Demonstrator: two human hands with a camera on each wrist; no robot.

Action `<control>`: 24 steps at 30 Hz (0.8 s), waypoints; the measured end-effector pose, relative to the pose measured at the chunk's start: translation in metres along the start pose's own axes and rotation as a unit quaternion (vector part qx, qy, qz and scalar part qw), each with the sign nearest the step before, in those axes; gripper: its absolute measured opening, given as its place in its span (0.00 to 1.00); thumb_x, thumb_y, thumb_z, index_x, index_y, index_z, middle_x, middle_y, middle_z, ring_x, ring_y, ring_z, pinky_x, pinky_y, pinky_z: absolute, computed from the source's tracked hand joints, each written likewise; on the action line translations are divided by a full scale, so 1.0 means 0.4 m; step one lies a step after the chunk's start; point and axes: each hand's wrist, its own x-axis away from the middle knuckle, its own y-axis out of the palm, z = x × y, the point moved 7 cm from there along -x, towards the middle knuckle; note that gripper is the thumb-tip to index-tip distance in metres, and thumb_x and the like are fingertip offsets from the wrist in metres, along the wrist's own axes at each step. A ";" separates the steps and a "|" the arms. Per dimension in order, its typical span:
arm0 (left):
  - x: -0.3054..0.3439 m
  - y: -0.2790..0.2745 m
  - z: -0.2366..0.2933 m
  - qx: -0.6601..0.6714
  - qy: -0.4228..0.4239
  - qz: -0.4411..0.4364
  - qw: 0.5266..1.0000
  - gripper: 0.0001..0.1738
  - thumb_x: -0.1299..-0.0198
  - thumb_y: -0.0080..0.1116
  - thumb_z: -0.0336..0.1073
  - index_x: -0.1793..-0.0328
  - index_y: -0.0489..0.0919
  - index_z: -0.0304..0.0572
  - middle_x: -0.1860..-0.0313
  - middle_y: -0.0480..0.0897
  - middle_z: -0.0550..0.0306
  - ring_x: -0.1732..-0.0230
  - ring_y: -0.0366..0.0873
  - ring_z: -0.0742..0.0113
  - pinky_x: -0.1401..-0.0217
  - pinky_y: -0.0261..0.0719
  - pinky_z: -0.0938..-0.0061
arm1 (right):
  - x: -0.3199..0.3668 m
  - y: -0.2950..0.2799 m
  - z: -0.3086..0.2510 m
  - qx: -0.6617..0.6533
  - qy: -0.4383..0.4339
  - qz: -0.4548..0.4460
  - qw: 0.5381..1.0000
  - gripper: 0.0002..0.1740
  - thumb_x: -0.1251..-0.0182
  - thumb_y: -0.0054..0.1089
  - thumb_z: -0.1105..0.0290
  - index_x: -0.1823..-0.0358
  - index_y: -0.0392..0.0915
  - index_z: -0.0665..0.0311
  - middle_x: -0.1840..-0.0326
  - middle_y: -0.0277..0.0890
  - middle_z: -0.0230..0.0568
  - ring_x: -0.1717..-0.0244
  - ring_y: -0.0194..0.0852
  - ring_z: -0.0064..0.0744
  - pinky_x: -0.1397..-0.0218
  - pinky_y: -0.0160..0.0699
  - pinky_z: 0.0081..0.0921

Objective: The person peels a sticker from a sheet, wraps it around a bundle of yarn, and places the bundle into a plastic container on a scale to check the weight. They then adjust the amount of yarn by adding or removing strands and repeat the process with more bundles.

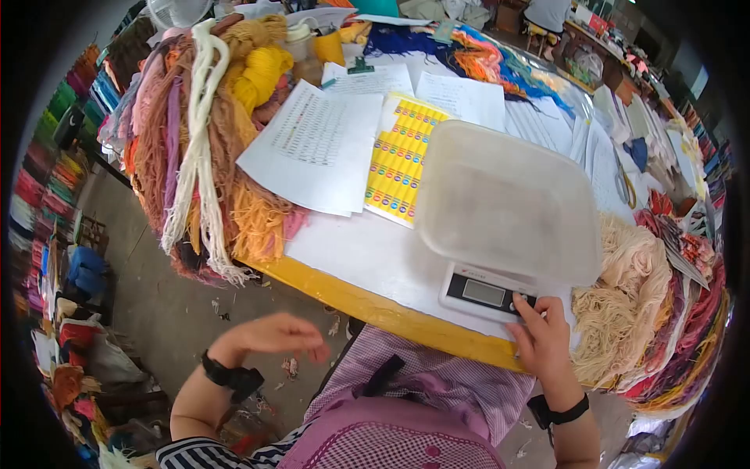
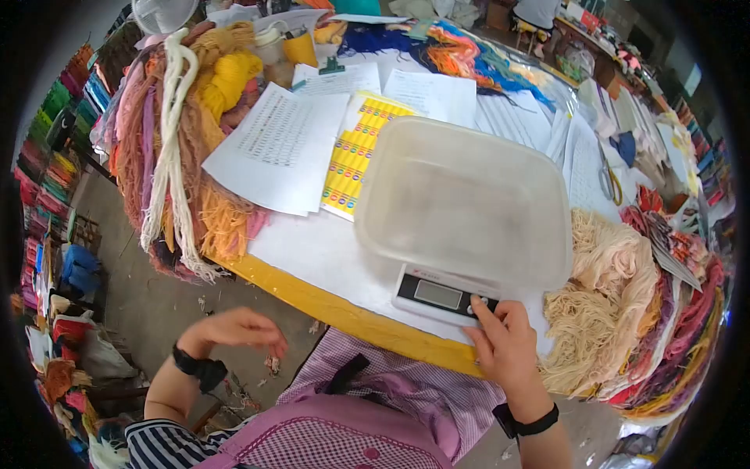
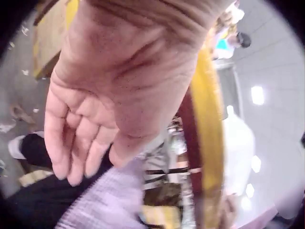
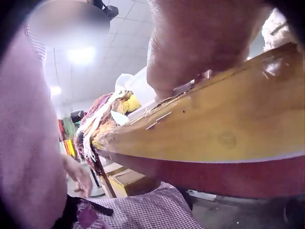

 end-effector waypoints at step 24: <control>-0.154 -0.169 0.396 -0.469 0.429 0.334 0.696 0.29 0.47 0.55 0.22 0.35 0.73 0.40 0.37 0.76 0.46 0.35 0.71 0.47 0.34 0.72 0.62 | -0.087 0.127 -0.336 0.137 -0.272 -0.024 0.952 0.23 0.44 0.53 0.73 0.45 0.76 0.69 0.39 0.74 0.45 0.34 0.69 0.39 0.30 0.63 0.43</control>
